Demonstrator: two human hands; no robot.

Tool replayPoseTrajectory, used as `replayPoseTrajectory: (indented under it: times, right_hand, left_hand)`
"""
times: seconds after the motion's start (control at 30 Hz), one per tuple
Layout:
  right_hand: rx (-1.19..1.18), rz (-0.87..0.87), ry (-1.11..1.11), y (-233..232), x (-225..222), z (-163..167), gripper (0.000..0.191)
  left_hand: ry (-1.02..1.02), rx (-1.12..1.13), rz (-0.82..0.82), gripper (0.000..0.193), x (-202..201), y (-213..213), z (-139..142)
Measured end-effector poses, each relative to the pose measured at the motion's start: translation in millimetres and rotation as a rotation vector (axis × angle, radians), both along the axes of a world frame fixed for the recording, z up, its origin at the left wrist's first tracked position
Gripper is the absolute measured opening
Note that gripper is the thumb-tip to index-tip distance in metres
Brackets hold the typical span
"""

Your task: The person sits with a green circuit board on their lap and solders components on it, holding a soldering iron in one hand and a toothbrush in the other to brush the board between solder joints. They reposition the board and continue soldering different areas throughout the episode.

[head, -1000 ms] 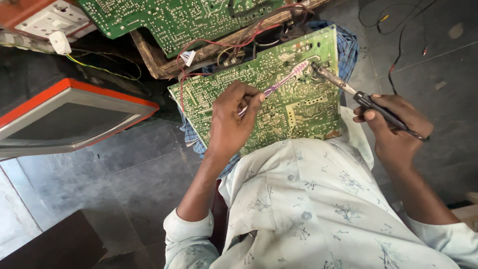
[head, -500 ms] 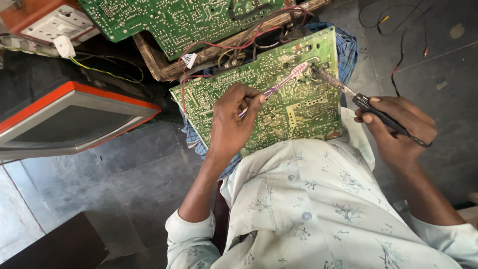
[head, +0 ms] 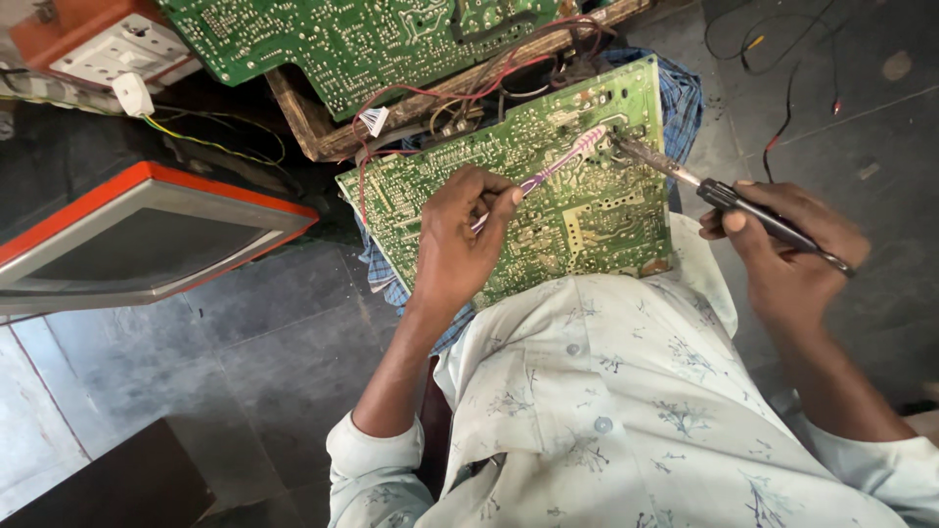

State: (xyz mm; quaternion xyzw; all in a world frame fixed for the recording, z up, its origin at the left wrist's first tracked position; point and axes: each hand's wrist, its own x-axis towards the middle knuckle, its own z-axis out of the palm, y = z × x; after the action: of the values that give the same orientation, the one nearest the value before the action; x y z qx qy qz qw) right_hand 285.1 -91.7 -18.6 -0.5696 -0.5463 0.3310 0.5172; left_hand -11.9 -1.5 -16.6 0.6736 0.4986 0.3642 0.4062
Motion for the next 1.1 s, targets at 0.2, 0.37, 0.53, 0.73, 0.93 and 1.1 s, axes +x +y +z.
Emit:
replayPoseTrajectory:
  times: [0.2, 0.37, 0.53, 0.73, 0.93, 1.1]
  right_hand:
    - [0.006, 0.006, -0.21, 8, -5, 33, 0.023]
    - [0.004, 0.045, -0.292, 9, 2, 32, 0.019]
    - [-0.115, 0.012, 0.045, 10, 15, 16, 0.018]
    - [-0.171, -0.034, 0.151, 11, 28, -2, 0.019]
    - [-0.191, -0.038, 0.493, 12, 33, -24, 0.021]
    - [-0.26, -0.038, 0.556, 11, 33, -35, 0.022]
  left_hand:
    - [0.015, -0.026, 0.004, 0.011, 1, 0, 2]
    - [0.008, -0.044, -0.002, 0.01, 1, -1, 3]
    - [0.012, -0.055, 0.0, 0.01, 2, 0, 2]
    - [-0.002, -0.072, 0.001, 0.01, 1, 0, 2]
    - [0.009, -0.025, -0.003, 0.011, 2, 1, 1]
    - [0.027, -0.063, 0.002, 0.01, 2, 0, 3]
